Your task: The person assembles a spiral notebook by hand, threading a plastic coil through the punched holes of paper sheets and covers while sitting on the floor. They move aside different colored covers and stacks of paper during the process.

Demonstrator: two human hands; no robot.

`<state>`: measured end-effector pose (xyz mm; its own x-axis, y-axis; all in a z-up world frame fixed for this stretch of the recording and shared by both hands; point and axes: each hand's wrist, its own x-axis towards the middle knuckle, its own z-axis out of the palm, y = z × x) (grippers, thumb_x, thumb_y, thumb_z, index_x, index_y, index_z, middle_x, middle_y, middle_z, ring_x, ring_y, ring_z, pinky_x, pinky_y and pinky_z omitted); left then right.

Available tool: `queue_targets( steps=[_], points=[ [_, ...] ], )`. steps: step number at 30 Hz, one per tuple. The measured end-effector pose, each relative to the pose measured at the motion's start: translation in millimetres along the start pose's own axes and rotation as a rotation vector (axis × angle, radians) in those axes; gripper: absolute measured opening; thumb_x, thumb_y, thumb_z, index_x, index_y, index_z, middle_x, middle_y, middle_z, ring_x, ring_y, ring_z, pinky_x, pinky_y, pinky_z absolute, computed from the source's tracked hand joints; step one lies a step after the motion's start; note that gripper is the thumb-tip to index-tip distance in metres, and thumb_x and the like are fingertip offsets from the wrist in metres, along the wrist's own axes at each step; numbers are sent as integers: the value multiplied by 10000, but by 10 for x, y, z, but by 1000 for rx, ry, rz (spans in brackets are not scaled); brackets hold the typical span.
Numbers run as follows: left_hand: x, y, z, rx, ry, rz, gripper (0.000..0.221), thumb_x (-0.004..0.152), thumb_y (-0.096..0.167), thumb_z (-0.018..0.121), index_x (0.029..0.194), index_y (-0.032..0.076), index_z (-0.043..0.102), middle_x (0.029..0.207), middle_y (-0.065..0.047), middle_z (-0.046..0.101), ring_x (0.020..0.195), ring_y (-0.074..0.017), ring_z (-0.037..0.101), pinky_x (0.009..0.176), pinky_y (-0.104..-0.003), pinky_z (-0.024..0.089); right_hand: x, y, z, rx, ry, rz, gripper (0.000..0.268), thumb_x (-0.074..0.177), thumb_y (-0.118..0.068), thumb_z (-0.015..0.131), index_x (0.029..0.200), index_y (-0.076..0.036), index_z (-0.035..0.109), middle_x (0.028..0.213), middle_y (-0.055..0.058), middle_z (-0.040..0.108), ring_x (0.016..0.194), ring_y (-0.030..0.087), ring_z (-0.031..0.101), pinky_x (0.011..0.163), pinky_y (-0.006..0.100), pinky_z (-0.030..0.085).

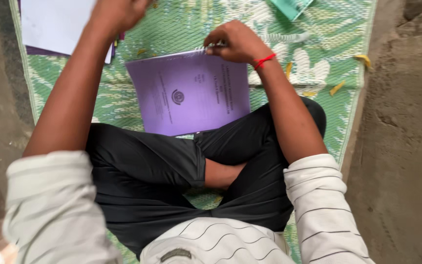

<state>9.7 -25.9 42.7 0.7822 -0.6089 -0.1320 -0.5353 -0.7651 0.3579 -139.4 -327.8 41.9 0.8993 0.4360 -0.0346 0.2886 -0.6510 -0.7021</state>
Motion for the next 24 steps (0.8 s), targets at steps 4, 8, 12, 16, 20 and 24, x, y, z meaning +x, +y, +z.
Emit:
queue_targets(
  steps=[4, 8, 12, 16, 20, 24],
  points=[
    [-497, 733, -134, -161, -154, 163, 289, 1040, 274, 669, 1202, 37, 702, 1058, -229, 718, 934, -413, 679, 804, -523, 516, -73, -158, -52, -42, 146, -94, 163, 850, -129, 864, 979, -67, 787, 886, 127, 757, 801, 272, 735, 725, 397, 579],
    [-935, 894, -171, -67, -255, 50, 224, 1007, 172, 626, 1177, 67, 726, 1097, -190, 738, 1032, -388, 685, 884, -512, 534, -119, -261, 8, -68, 193, -90, 208, 763, -114, 899, 920, -59, 775, 841, 142, 731, 793, 278, 728, 697, 404, 572],
    [-849, 797, -71, -145, 167, 229, 338, 944, 175, 681, 1239, 10, 702, 1150, -219, 709, 1069, -416, 645, 857, -505, 513, -166, -183, -100, -22, 184, -49, 236, 763, -120, 909, 895, -51, 726, 854, 112, 723, 823, 249, 730, 715, 383, 580],
    [-512, 775, 176, -244, 217, 298, 380, 919, 193, 728, 1233, -19, 699, 1099, -239, 706, 1009, -437, 652, 828, -549, 506, -123, -136, -114, 69, 176, -58, 276, 721, -78, 895, 902, -47, 689, 885, 98, 707, 843, 246, 714, 736, 382, 577],
    [-298, 870, 470, -301, -100, 176, 178, 948, 194, 675, 1073, 110, 771, 976, -148, 754, 900, -351, 714, 800, -483, 547, -32, -182, -58, -3, 133, 13, 312, 723, -56, 886, 932, -54, 654, 909, 82, 677, 894, 267, 686, 780, 393, 552],
    [-381, 863, 570, -336, -40, 197, 178, 932, 208, 688, 1041, 101, 780, 921, -167, 749, 853, -375, 708, 767, -495, 542, 121, -249, -42, -18, 96, -23, 330, 717, -16, 851, 966, -61, 639, 946, 99, 625, 917, 293, 659, 778, 406, 537]
  ],
)
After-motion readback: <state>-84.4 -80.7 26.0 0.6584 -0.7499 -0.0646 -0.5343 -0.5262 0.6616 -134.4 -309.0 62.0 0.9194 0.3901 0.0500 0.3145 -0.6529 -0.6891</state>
